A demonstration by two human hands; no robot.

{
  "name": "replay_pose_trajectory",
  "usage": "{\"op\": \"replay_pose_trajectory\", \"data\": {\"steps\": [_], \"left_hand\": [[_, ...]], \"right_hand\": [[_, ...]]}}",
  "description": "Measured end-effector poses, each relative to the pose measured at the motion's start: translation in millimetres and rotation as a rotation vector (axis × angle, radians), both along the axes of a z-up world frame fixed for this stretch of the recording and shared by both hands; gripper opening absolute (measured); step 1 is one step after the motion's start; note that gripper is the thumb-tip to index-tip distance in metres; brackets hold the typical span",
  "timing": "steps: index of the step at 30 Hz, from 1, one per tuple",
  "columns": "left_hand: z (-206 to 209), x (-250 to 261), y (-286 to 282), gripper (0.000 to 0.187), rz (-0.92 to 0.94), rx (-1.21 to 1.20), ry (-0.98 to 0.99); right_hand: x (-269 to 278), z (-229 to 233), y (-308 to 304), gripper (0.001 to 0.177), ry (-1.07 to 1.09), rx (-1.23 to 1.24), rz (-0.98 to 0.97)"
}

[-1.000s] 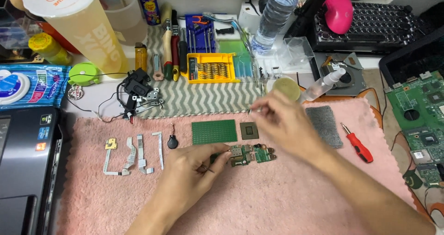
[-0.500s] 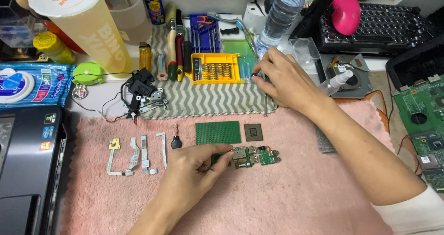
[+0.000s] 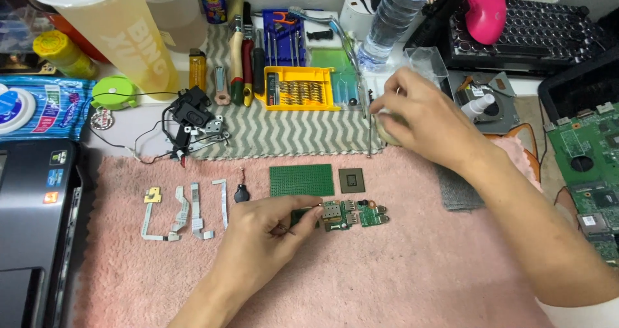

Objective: The person works on a small green circuit board, using a red-handled screwdriver to manipulate components and a metal pick to probe the board's surface. The workspace contains various disassembled laptop parts, including a motherboard, RAM, and ribbon cables.

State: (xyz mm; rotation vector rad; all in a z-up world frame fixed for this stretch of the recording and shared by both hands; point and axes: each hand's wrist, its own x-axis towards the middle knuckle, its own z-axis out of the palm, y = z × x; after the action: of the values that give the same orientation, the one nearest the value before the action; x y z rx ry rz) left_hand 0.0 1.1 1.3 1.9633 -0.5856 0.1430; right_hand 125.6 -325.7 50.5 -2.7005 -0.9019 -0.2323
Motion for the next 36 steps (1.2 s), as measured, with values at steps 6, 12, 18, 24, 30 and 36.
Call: {"op": "replay_pose_trajectory", "data": {"steps": [6,12,18,24,30,36], "left_hand": [[2,-1,-2,0.019,0.017,0.003,0.039],[2,-1,0,0.021,0.04,0.007,0.06],[4,0,-1,0.021,0.044,0.001,0.053],[4,-1,-1,0.023,0.035,0.005,0.042],[2,1,0,0.021,0.047,-0.025,0.055],[1,1,0,0.021,0.022,-0.032,0.054]], "right_hand": [[-11,-15,-2,0.032,0.147,-0.344,0.048],[-15,-21,-8,0.012,-0.032,-0.391,0.182],[-14,4,-9,0.014,-0.022,-0.105,0.301],[4,23,13,0.009,-0.002,0.397,-0.111],[23,-6,20,0.01,-0.113,0.446,-0.082],[23,-24,22,0.012,-0.324,0.436,-0.177]]}}
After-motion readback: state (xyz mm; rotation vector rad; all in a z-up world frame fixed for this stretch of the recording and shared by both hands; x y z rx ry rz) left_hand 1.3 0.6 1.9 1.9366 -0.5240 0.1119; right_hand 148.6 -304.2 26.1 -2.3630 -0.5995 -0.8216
